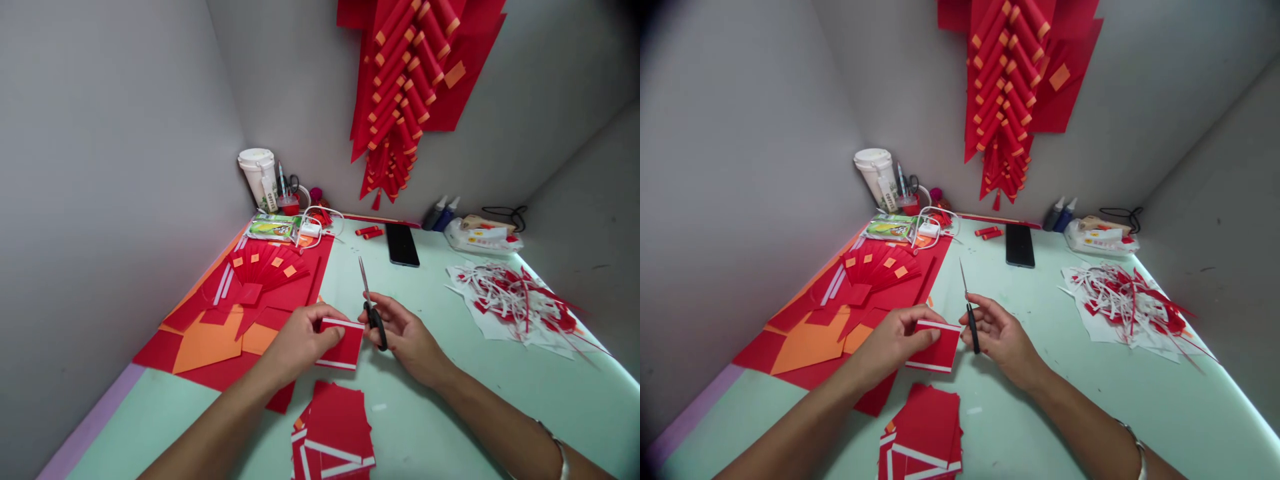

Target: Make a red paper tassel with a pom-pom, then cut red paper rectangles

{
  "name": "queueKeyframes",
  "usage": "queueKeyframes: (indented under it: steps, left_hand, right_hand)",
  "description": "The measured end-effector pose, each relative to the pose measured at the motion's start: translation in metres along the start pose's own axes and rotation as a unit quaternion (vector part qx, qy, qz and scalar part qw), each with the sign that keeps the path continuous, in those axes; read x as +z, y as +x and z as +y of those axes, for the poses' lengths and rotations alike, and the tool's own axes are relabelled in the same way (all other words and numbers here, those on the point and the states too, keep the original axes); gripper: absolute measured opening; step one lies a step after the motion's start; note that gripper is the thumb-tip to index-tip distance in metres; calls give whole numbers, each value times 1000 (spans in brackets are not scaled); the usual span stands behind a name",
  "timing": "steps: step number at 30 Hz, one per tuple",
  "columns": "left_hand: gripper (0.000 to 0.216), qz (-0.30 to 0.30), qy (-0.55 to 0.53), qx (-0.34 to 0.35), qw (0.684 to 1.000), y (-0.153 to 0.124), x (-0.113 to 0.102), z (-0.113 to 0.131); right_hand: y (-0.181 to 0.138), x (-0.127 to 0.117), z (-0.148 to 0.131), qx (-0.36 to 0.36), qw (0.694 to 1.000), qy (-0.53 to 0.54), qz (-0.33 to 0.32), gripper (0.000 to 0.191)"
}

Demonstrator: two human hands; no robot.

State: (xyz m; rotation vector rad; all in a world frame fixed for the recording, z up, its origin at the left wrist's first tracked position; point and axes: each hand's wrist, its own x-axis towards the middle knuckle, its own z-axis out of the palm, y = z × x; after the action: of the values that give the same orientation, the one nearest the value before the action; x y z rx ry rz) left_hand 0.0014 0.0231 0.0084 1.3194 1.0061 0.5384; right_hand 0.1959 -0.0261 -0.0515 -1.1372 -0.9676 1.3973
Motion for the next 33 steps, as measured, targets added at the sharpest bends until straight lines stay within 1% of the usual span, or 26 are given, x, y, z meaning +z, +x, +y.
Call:
queueKeyframes:
  steps: [2, 4, 7, 9, 12, 14, 17, 19, 22, 25, 33]
  left_hand:
    - [15, -17, 26, 11, 999, 1, 3, -4]
    - [15, -18, 55, 18, 998, 3, 6, -9]
    - [17, -3, 92, 33, 995, 5, 9, -12]
    - [19, 10, 95, 38, 995, 5, 7, -11]
    - [22, 45, 102, 35, 993, 4, -2, -4]
    - [25, 68, 131, 39, 988, 4, -12, 1]
    - [28, 78, 192, 41, 977, 4, -28, 6]
    - [29, 74, 232, 27, 970, 5, -36, 7]
    - [28, 80, 267, 16, 960, 6, -43, 8]
    - [28, 86, 276, 13, 957, 5, -45, 10]
    - [27, 56, 292, 5, 955, 3, -47, 12]
  right_hand:
    - [-1, 2, -1, 0, 1000, 24, -9, 59]
    - [-2, 5, -1, 5, 999, 35, -10, 60]
    - [-4, 9, 0, 10, 1000, 27, -4, 59]
    - [-4, 9, 1, 7, 1000, 12, -4, 55]
    - [-3, 3, 3, -10, 999, -47, -16, 46]
    - [-1, -3, 3, -31, 992, -118, -38, 43]
    - [0, -11, 0, -61, 967, -233, -83, 46]
    - [1, -13, -2, -72, 953, -277, -104, 47]
    - [0, -14, -2, -78, 941, -307, -120, 48]
    - [0, -14, -2, -85, 931, -329, -131, 49]
    - [1, -15, -1, -95, 918, -355, -147, 52]
